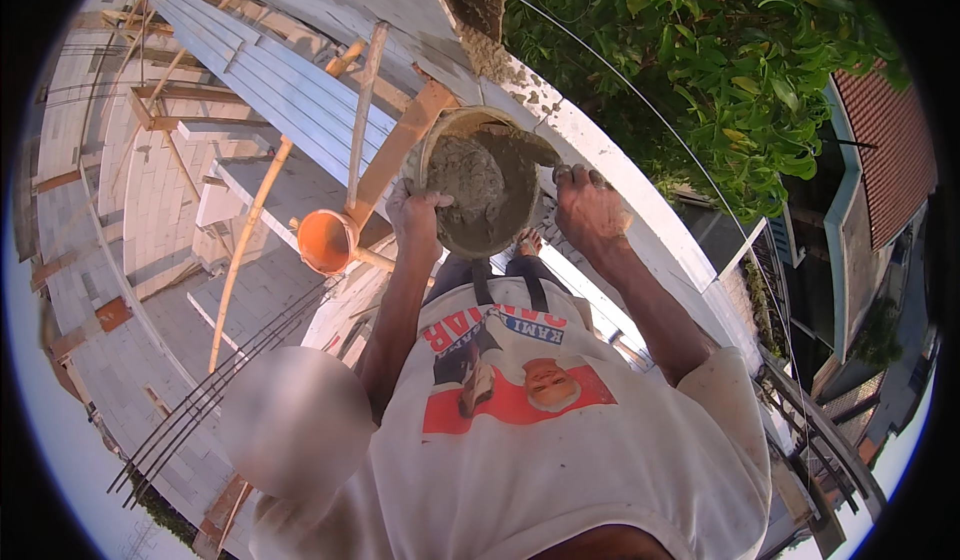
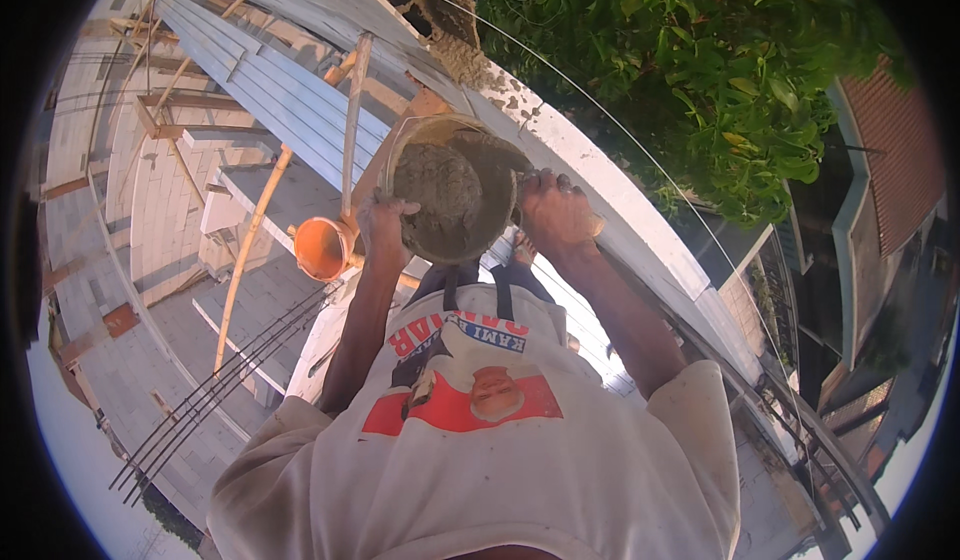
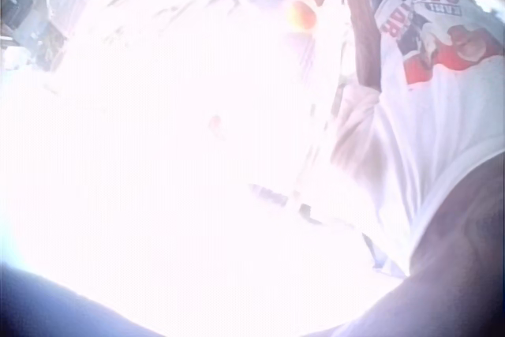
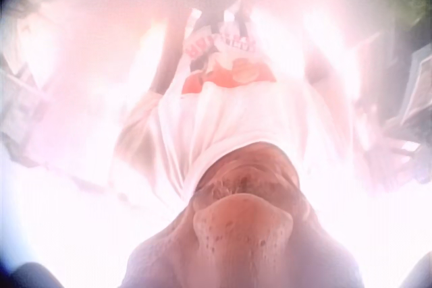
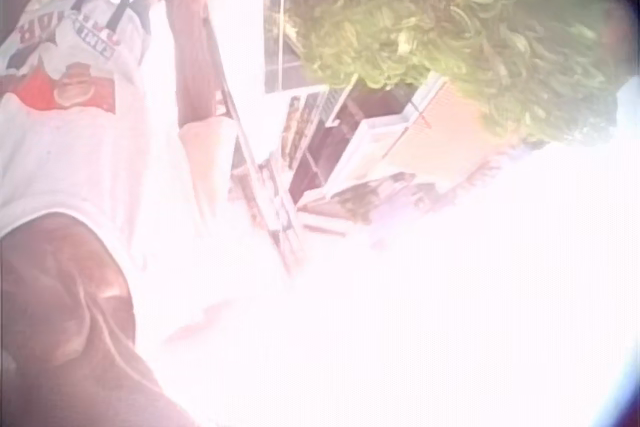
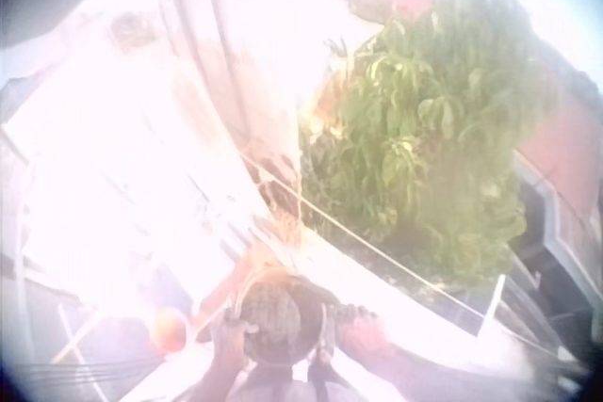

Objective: The person scoops cement mortar from a metal pan using a trowel and applies it to a concrete wall. They repeatedly smooth the mortar onto the surface while standing on a wooden scaffolding platform.

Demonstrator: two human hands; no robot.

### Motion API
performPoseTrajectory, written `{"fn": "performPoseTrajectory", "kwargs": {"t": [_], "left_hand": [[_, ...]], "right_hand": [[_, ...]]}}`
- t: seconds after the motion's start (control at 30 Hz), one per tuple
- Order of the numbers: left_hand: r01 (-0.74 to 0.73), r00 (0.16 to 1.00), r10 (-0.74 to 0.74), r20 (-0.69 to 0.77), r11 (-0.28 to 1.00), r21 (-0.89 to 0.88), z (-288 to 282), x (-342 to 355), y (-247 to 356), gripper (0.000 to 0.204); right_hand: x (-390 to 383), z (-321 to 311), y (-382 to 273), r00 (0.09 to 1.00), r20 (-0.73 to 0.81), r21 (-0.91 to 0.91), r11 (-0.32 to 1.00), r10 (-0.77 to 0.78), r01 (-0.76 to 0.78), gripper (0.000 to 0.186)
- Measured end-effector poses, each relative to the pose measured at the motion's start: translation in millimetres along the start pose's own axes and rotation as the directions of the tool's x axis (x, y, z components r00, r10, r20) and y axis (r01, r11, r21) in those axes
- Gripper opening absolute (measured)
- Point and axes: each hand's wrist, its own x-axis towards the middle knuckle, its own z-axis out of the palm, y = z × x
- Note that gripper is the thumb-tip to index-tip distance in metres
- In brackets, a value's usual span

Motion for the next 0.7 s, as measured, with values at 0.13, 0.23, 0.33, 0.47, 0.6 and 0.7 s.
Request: {"fn": "performPoseTrajectory", "kwargs": {"t": [0.13,0.23,0.33,0.47,0.6,0.7], "left_hand": [[-0.105,0.987,0.106,0.120,0.994,-0.014,11.4,-1.1,7.9,0.030],[-0.148,0.964,0.158,0.213,0.987,-0.062,18.4,-8.6,19.1,0.034],[-0.165,0.933,0.177,0.312,0.984,-0.063,16.9,-8.5,26.1,0.035],[-0.189,0.885,0.186,0.427,0.981,-0.036,11.5,-7.1,32.9,0.034],[-0.094,0.902,0.141,0.409,0.987,-0.133,19.3,-18.6,43.0,0.031],[-0.171,0.902,0.198,0.383,0.980,-0.105,9.6,0.6,26.8,0.032]], "right_hand": [[17.4,4.4,-24.1,0.958,0.284,0.029,0.999,-0.037,0.029,0.018],[20.7,-5.3,-16.0,0.946,0.322,0.131,0.991,-0.044,0.001,0.018],[18.1,-8.1,2.8,0.921,0.377,0.213,0.977,-0.096,0.015,0.018],[10.5,11.6,16.4,0.905,0.371,0.350,0.934,-0.208,0.071,0.024],[-9.1,44.2,9.2,0.967,0.033,0.723,0.674,-0.253,0.151,0.025],[-17.2,31.7,-5.4,0.978,0.103,0.811,0.585,-0.179,0.021,0.018]]}}
